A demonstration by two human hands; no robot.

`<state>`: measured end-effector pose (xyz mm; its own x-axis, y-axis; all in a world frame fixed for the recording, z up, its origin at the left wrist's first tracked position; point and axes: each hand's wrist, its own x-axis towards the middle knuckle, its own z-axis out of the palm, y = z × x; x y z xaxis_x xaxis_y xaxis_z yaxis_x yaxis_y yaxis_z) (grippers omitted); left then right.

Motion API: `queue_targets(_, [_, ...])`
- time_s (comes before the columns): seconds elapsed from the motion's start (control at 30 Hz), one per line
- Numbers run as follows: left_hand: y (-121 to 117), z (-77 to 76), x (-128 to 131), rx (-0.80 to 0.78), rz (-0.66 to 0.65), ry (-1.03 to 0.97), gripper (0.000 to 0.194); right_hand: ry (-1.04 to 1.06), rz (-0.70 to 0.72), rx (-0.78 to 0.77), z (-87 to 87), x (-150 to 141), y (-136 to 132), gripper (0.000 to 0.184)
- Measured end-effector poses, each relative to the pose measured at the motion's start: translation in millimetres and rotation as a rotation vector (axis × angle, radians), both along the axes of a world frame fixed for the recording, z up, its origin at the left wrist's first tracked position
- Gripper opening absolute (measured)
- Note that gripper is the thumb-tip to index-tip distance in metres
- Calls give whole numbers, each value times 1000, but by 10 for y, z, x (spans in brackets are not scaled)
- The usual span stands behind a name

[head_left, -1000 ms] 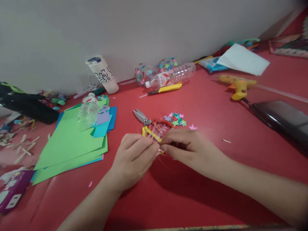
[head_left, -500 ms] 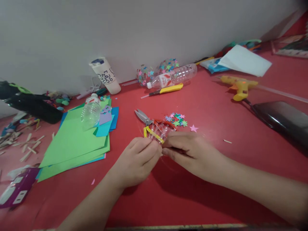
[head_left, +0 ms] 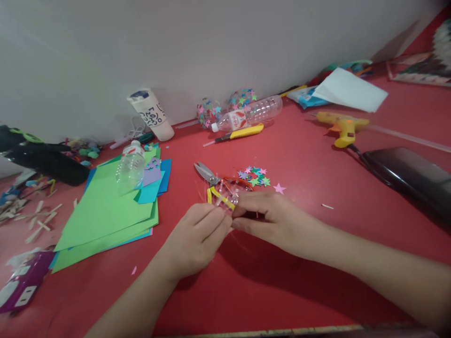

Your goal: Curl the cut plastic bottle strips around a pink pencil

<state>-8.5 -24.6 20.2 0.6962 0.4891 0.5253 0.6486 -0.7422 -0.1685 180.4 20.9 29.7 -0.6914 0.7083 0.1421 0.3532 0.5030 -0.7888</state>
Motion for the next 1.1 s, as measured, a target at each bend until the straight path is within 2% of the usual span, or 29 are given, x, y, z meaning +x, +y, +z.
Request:
queue_targets(0.13, [10, 17, 8, 7, -20, 10, 14, -32, 30, 75, -1, -2, -26, 22])
queue_targets(0.27, [15, 3, -3, -8, -3, 10, 10, -8, 44, 94, -9, 1, -28, 18])
queue_targets(0.37, [6, -20, -18, -31, 6, 7, 9, 6, 28, 49, -17, 5, -15, 13])
queue_targets(0.57, [-5, -18, -15, -65, -44, 23, 14, 44, 1, -213, -41, -2, -9, 9])
queue_targets(0.77, [10, -21, -10, -45, -44, 42, 17, 62, 40, -167, -23, -3, -8, 15])
queue_targets(0.97, [7, -33, -19, -65, -47, 41, 14, 80, -33, -295, -68, -11, -15, 6])
queue_targets(1.1, [9, -38, -28, -71, -51, 99, 14, 40, 2, -213, -88, -8, -18, 9])
